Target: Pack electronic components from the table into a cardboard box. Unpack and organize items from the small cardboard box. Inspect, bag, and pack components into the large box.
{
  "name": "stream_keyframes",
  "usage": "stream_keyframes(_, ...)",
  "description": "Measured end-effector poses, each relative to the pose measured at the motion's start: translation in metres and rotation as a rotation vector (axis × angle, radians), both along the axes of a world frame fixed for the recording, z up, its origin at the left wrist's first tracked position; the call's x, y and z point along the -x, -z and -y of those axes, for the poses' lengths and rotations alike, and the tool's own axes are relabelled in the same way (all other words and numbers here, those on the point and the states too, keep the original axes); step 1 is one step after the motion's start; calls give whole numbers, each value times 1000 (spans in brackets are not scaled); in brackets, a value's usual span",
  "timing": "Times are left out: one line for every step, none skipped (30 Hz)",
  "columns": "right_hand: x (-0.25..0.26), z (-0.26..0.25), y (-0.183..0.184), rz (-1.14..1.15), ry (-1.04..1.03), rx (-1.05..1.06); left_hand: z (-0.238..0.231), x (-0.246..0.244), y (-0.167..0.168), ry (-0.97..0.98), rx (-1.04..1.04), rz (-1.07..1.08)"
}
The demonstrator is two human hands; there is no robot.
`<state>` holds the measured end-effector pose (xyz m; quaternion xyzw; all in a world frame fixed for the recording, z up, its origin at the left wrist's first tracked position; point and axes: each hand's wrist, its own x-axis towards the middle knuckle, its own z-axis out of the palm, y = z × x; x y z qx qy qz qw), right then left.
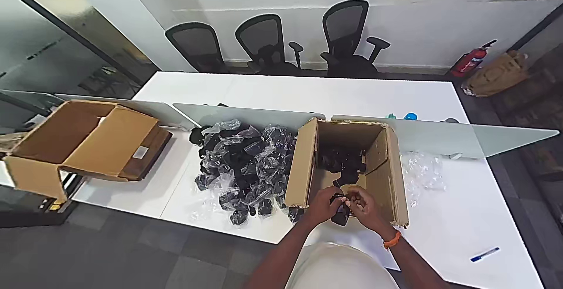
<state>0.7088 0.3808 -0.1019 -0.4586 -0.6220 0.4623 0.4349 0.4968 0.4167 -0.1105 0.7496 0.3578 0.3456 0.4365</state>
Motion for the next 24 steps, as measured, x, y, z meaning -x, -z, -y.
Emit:
stream_keyframes(0,0,1,16,11,-12,0,0,0,-4,0,-2)
stream_keyframes(1,-1,2,42,29,-22,0,0,0,-6,-2,-2)
stream_keyframes(2,-1,2,71,51,-37,0,0,0,-7,-3,-2)
stream_keyframes(3,1,3,108,76,-57,0,0,0,-6,-1,-5)
stream_keyframes(5,2,4,152,101,-80,0,0,0,-6,1,-13)
stream_keyframes(6,3,5,189,119,-101,0,0,-1,-6,-5,-16)
stream_keyframes(8,4,6,211,134,-119,0,0,-1,-4,-10,-16)
stream_keyframes(9,4,6,225,145,-141,0,0,-1,0,-16,-14)
stream_keyframes(10,4,7,240,150,-163,0,0,-1,4,-22,-13)
stream_keyframes(10,4,7,260,154,-179,1,0,-1,5,-26,-13)
stream_keyframes(10,4,8,287,161,-189,1,0,-1,6,-30,-14)
stream_keyframes(11,4,9,320,167,-193,1,-1,-1,6,-32,-15)
stream_keyframes(12,4,9,363,172,-188,1,-1,-1,6,-38,-18)
stream_keyframes(12,5,8,411,175,-177,2,-1,-1,5,-44,-24)
stream_keyframes(13,5,7,465,179,-175,2,-2,-1,4,-51,-35)
stream_keyframes(14,6,8,520,187,-189,3,-1,-1,2,-59,-50)
stream_keyframes(14,6,9,567,200,-210,3,-1,0,1,-71,-61)
stream_keyframes(15,6,9,600,209,-227,4,-1,1,1,-83,-71)
stream_keyframes(16,6,10,626,216,-232,4,0,1,2,-92,-78)
stream_keyframes(16,7,9,645,218,-220,5,0,2,4,-99,-81)
stream_keyframes(17,6,6,654,217,-188,5,0,3,4,-104,-81)
stream_keyframes(17,5,3,647,204,-129,5,-1,3,3,-108,-83)
stream_keyframes(16,3,-1,619,180,-46,5,-1,3,1,-115,-85)
stream_keyframes(15,1,-4,576,153,36,5,-2,3,-2,-123,-92)
